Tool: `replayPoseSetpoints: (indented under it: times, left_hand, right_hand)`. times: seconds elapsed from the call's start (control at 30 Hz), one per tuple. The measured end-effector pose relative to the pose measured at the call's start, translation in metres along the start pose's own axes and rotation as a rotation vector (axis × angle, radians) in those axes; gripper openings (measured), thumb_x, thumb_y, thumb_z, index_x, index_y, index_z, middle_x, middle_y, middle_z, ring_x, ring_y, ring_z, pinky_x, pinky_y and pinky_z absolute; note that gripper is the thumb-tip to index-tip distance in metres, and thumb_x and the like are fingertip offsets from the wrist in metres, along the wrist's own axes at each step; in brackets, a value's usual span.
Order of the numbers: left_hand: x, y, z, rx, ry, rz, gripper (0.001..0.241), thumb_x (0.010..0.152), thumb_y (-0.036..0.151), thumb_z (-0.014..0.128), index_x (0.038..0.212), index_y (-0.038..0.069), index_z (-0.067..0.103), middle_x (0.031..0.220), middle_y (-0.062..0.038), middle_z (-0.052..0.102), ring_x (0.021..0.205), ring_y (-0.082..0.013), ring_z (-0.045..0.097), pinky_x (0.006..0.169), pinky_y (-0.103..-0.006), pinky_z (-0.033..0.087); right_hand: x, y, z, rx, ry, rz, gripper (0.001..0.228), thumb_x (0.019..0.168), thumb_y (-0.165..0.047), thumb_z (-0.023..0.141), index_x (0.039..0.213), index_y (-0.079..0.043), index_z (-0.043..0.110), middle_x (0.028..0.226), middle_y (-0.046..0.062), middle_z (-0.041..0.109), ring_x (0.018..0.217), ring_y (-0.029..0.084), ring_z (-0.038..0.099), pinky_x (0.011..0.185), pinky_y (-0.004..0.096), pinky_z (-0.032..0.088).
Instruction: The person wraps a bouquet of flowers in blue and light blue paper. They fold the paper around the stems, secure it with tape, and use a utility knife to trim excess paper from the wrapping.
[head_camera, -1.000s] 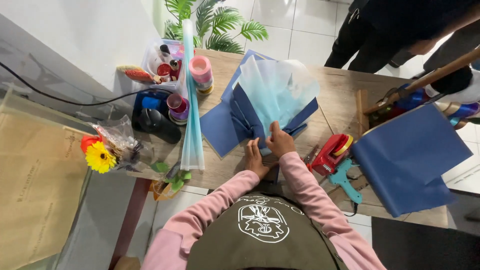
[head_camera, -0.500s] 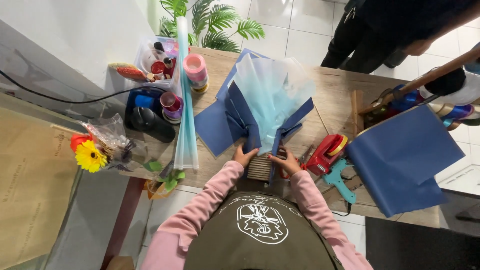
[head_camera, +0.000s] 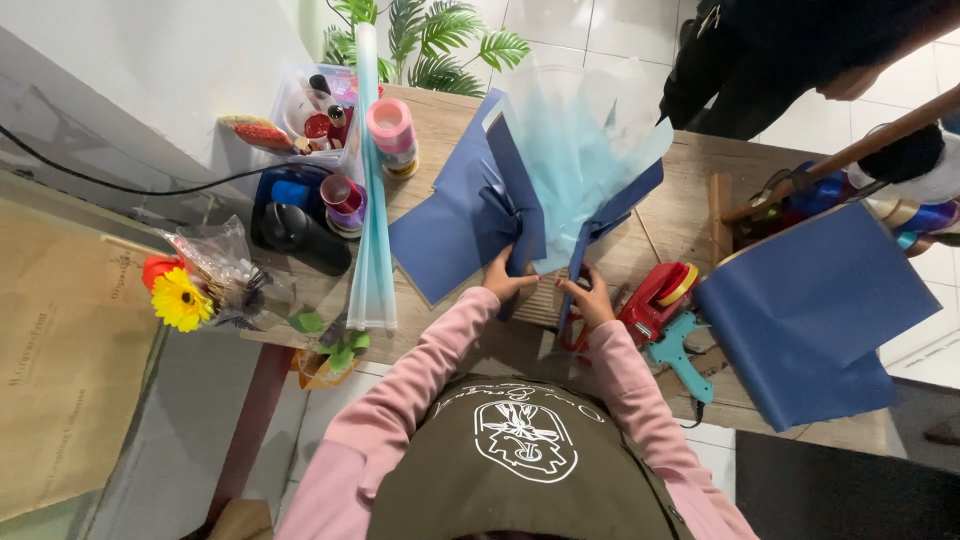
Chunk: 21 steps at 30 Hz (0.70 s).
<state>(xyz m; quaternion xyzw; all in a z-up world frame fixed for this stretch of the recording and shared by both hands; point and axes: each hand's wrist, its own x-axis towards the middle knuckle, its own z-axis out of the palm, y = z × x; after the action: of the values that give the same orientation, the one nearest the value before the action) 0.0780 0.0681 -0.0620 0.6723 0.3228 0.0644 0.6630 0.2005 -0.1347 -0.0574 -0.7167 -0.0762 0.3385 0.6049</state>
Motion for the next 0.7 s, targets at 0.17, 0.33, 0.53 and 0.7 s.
replayPoseSetpoints:
  times: [0.17,0.33,0.53,0.7]
  left_hand:
    - [0.017,-0.02,0.014,0.039,-0.08,-0.011,0.118,0.074,0.029,0.1,0.169,0.019,0.031,0.17,-0.023,0.041,0.159,-0.0401,0.037,0.134,-0.0533,0.031]
    - [-0.003,-0.014,0.011,0.169,-0.108,-0.081,0.113,0.084,0.045,0.091,0.174,0.027,0.024,0.173,-0.02,0.039,0.159,-0.037,0.038,0.133,-0.0484,0.035]
    - [-0.023,-0.044,0.016,0.235,-0.15,-0.075,0.117,0.088,0.046,0.086,0.177,0.023,0.013,0.175,-0.022,0.033,0.16,-0.0393,0.035,0.134,-0.0518,0.033]
    - [-0.033,-0.06,0.016,0.296,-0.121,-0.003,0.109,0.092,0.044,0.083,0.177,0.025,0.017,0.173,-0.019,0.039,0.158,-0.0369,0.039,0.133,-0.0495,0.036]
  right_hand:
    - [0.028,0.021,-0.013,0.012,0.087,0.036,0.092,0.086,-0.027,0.093,0.162,-0.014,0.045,0.16,0.022,0.05,0.145,0.048,0.05,0.111,0.066,0.05]
    - [0.009,0.006,-0.01,-0.03,0.063,0.007,0.093,0.085,-0.023,0.093,0.164,-0.014,0.044,0.161,0.028,0.047,0.145,0.056,0.046,0.113,0.066,0.049]
    - [-0.027,-0.01,-0.002,-0.092,0.031,0.024,0.104,0.087,-0.019,0.093,0.17,-0.008,0.03,0.164,0.038,0.037,0.144,0.065,0.042,0.112,0.071,0.048]
    - [-0.054,-0.022,-0.005,-0.191,0.04,-0.02,0.105,0.086,-0.024,0.096,0.169,-0.005,0.033,0.156,0.041,0.045,0.137,0.064,0.05,0.106,0.067,0.054]
